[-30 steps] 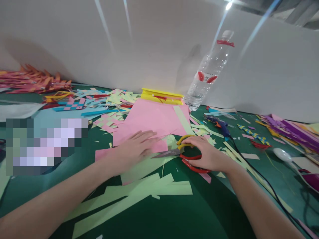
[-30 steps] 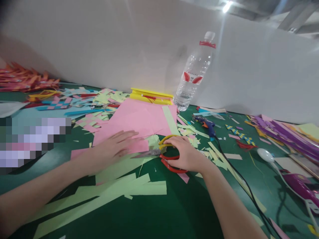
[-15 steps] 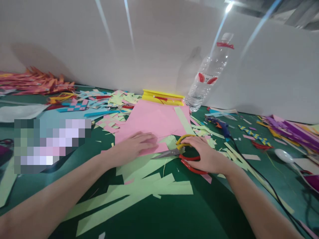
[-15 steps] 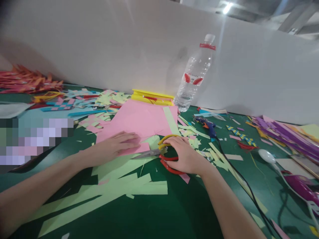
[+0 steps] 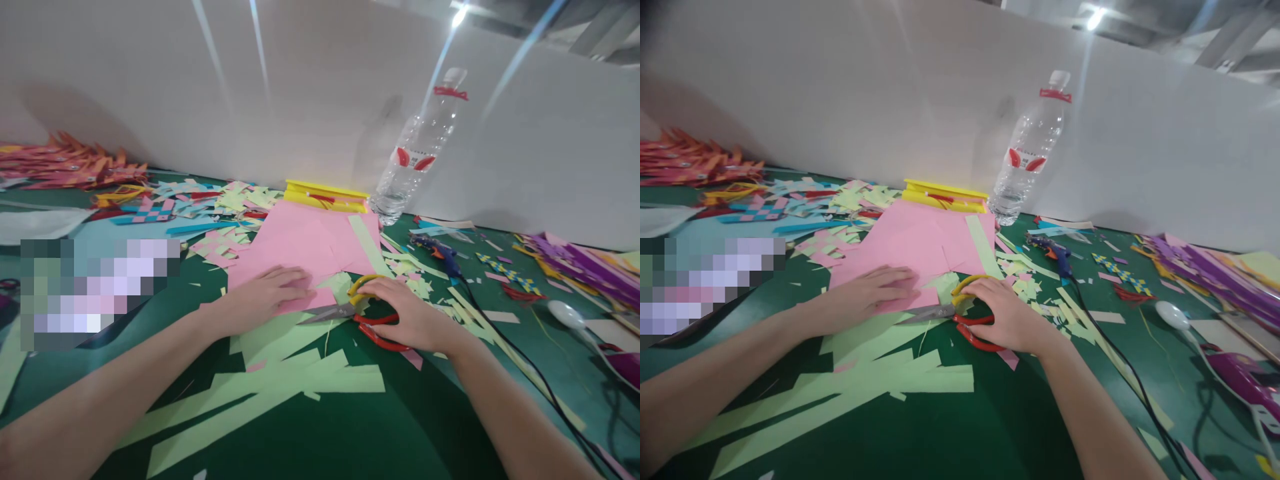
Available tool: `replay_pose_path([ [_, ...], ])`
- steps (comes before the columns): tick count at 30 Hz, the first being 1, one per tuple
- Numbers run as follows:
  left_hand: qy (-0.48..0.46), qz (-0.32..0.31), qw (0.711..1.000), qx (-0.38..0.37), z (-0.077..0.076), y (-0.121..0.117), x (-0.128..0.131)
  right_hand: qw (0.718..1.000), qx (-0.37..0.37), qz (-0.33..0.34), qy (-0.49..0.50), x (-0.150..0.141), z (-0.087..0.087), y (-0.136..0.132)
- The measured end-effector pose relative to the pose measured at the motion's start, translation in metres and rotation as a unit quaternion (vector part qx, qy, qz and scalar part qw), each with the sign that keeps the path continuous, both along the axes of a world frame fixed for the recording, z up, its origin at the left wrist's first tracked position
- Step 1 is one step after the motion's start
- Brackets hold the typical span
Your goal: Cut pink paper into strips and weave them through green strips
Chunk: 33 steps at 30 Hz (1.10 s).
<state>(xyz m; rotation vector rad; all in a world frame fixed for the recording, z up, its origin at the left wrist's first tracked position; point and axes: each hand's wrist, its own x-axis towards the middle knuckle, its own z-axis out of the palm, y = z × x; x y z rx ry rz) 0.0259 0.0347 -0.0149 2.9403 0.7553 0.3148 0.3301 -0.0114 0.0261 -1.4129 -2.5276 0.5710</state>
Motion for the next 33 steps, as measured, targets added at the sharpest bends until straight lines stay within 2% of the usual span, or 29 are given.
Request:
replay_pose_path([
  [5,-0.038,0.018,0.999,-0.017,-0.004,-0.004,0.003,1.0,0.017,0.0,0.0,0.001,0.001,0.0],
  [9,-0.089,0.111,0.989,-0.049,-0.002,-0.015,0.017,0.999,0.048,0.004,0.017,0.006,0.002,0.002],
  [11,-0.138,0.127,0.981,-0.051,0.003,-0.019,0.022,0.999,0.049,0.005,0.021,0.008,0.002,0.004],
  [14,-0.16,0.1,0.981,-0.04,0.011,-0.019,0.02,0.998,0.048,0.008,0.028,0.012,0.002,0.006],
  [17,-0.114,0.055,0.992,-0.022,0.015,-0.014,0.007,0.998,0.048,0.007,0.031,0.012,0.002,0.006],
  [23,-0.017,0.04,0.999,-0.017,0.01,-0.009,-0.002,0.999,0.038,0.011,0.023,0.012,0.002,0.004],
  [33,-0.013,0.007,0.999,0.03,0.004,-0.008,0.005,0.999,0.026,0.002,0.021,0.003,-0.001,0.001],
])
